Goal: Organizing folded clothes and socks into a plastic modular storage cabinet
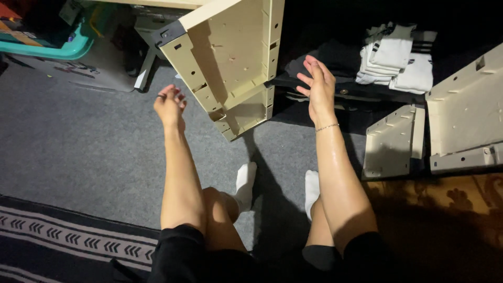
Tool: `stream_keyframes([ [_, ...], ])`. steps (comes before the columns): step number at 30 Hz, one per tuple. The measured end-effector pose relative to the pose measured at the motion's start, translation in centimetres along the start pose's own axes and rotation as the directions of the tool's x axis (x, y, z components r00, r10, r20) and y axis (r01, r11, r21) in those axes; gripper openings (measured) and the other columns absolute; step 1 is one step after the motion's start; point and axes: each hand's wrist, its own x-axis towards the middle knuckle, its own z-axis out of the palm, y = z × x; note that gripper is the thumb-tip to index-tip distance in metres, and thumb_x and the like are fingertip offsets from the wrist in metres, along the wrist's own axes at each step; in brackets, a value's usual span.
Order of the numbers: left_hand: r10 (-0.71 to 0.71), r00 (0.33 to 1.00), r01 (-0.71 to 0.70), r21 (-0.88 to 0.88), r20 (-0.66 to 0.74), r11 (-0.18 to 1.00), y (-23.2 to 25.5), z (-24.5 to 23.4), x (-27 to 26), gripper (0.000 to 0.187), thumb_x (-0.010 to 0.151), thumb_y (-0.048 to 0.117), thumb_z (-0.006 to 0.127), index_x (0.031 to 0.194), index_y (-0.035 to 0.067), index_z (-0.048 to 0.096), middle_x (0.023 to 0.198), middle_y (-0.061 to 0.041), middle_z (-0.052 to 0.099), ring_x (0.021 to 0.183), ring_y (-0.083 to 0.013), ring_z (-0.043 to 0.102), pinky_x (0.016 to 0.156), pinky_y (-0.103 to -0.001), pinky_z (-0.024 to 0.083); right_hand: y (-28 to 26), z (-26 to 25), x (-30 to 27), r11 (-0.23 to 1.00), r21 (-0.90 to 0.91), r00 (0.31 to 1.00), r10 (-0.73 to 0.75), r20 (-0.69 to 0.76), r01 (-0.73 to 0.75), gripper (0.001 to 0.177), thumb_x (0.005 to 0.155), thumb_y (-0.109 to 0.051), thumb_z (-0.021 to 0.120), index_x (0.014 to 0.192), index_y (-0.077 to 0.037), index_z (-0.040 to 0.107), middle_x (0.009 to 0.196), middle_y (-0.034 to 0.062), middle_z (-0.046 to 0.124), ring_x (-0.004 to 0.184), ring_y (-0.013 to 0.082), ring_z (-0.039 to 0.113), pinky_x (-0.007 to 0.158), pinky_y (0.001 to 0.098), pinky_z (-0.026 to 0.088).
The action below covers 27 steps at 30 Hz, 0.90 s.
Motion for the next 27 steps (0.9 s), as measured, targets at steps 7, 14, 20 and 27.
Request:
stream_keyframes([
  [7,0.482,0.865,-0.501,-0.280,-0.136,0.819,11.4,1.4,1.7,0.012,0.102,0.015,0.064,0.097,0.005,0.065,0.077,-0.005,0.063,0.064,-0.0110,0.055,0.051,-0.024,0.042,-0.1,-0.6,-0.1,0.994,0.106,1.000,0.002,-0.010,-0.001,0.056,0.101,-0.044,0.052,0.147,-0.012,0.054,0.149,0.0133,0.058,0.123,0.0307,0.066,0.091,0.0463,0.057],
  [14,0.442,0.796,-0.493,0.018,0.413,0.870,25.8,12.4,4.9,0.050,0.108,0.040,0.065,0.141,0.009,0.044,0.132,-0.006,0.062,0.110,-0.0189,0.062,0.085,-0.040,0.061,-1.1,-2.6,-0.6,0.989,0.143,0.999,-0.026,-0.036,0.030,0.057,0.101,-0.047,0.050,0.145,-0.012,0.056,0.151,0.0109,0.058,0.123,0.0291,0.067,0.091,0.0429,0.056],
  [20,0.408,0.745,-0.596,0.252,0.527,0.762,27.2,16.5,5.0,0.058,0.111,0.040,0.062,0.151,0.008,0.035,0.125,-0.005,0.063,0.103,-0.0143,0.063,0.076,-0.036,0.056,-2.6,-4.4,-1.1,0.993,0.115,0.997,-0.006,-0.079,0.015,0.054,0.101,-0.046,0.052,0.142,-0.012,0.059,0.146,0.0110,0.061,0.120,0.0274,0.068,0.092,0.0424,0.055],
  [27,0.546,0.720,-0.685,0.315,0.428,0.657,26.6,15.4,1.2,0.038,0.112,0.035,0.072,0.111,-0.002,0.061,0.098,-0.007,0.062,0.076,-0.0107,0.060,0.057,-0.024,0.051,-4.3,-6.8,-2.2,0.993,0.115,0.992,-0.017,-0.128,0.032,0.053,0.100,-0.043,0.053,0.141,-0.010,0.060,0.146,0.0113,0.061,0.122,0.0280,0.067,0.092,0.0424,0.055],
])
